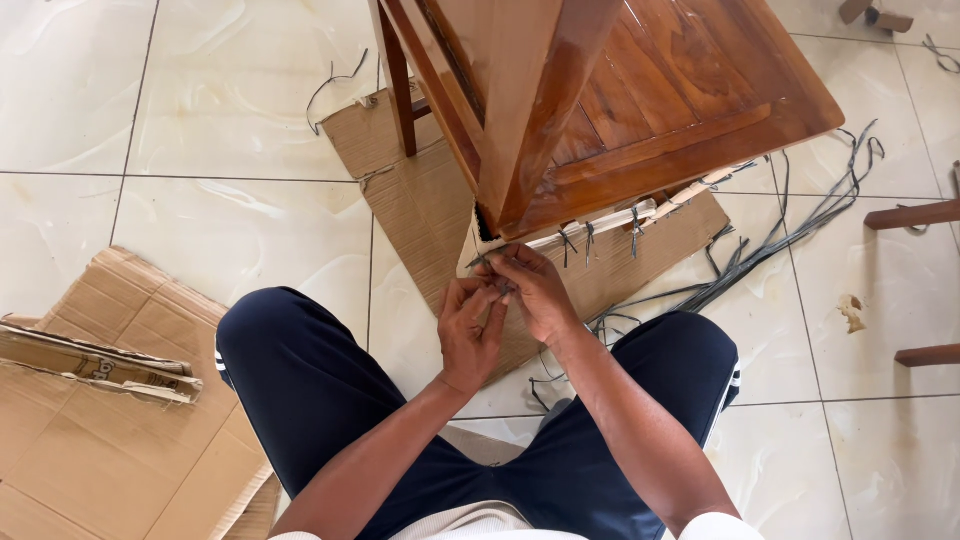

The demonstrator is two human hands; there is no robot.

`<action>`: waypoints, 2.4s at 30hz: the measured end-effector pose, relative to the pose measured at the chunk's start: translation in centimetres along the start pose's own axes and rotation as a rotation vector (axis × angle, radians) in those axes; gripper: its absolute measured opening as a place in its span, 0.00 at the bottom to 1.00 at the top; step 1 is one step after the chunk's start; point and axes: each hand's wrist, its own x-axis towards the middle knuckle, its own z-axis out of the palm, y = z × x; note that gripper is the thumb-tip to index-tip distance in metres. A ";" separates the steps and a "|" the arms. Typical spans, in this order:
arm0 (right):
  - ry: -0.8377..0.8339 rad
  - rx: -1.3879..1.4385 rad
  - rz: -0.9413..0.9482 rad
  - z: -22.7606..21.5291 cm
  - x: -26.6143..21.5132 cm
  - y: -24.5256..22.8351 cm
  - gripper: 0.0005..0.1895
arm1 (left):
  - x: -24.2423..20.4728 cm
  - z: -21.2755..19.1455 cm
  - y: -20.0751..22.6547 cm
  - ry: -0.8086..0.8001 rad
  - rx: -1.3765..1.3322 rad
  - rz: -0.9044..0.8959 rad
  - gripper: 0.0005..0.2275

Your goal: Wrapping the legs of a wooden chair with cardboard strips and securing them with black plastic ties.

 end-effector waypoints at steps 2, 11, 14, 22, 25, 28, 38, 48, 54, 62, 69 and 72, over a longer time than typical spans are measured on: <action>-0.015 -0.022 -0.019 -0.4 0.2 0.5 0.05 | 0.2 -0.2 0.2 -0.009 0.004 -0.011 0.04; -0.062 -0.126 -0.082 -1.0 0.8 0.7 0.05 | 1.3 -0.4 -0.9 0.054 -0.169 -0.087 0.06; -0.077 -0.133 -0.079 -1.3 0.8 0.9 0.06 | 1.9 -0.4 -1.4 0.016 -0.215 -0.218 0.11; -0.072 -0.133 -0.043 -1.6 0.8 0.4 0.07 | 2.0 0.4 -4.6 -0.153 -0.553 -0.444 0.10; -0.078 -0.147 -0.058 -1.7 0.8 0.3 0.08 | 2.1 0.2 -5.5 -0.173 -0.584 -0.486 0.08; -0.041 -0.218 -0.089 -1.4 0.4 -0.2 0.07 | 2.7 -0.5 -4.7 -0.157 -0.515 -0.491 0.06; -0.050 -0.535 -0.198 -1.1 -0.6 -1.4 0.09 | 3.8 -1.1 -3.0 -0.078 -0.362 -0.371 0.05; -0.045 -0.952 -0.506 2.0 -2.9 -3.8 0.09 | 4.4 -2.5 -1.0 -0.117 -0.167 -0.196 0.03; -0.024 -1.227 -0.706 3.0 -3.9 -4.9 0.09 | 4.4 -2.3 -1.4 -0.106 -0.150 -0.177 0.03; -0.004 -1.295 -0.877 3.6 -4.3 -4.8 0.07 | 4.4 -1.8 -1.6 -0.092 -0.198 -0.270 0.06; 0.053 -1.276 -0.928 3.9 -4.5 -4.5 0.06 | 5.3 -1.6 -3.2 -0.033 -0.568 -0.670 0.17; 0.066 -1.275 -0.927 4.0 -4.6 -4.4 0.05 | 4.7 -0.6 -5.4 -0.050 -0.758 -0.680 0.14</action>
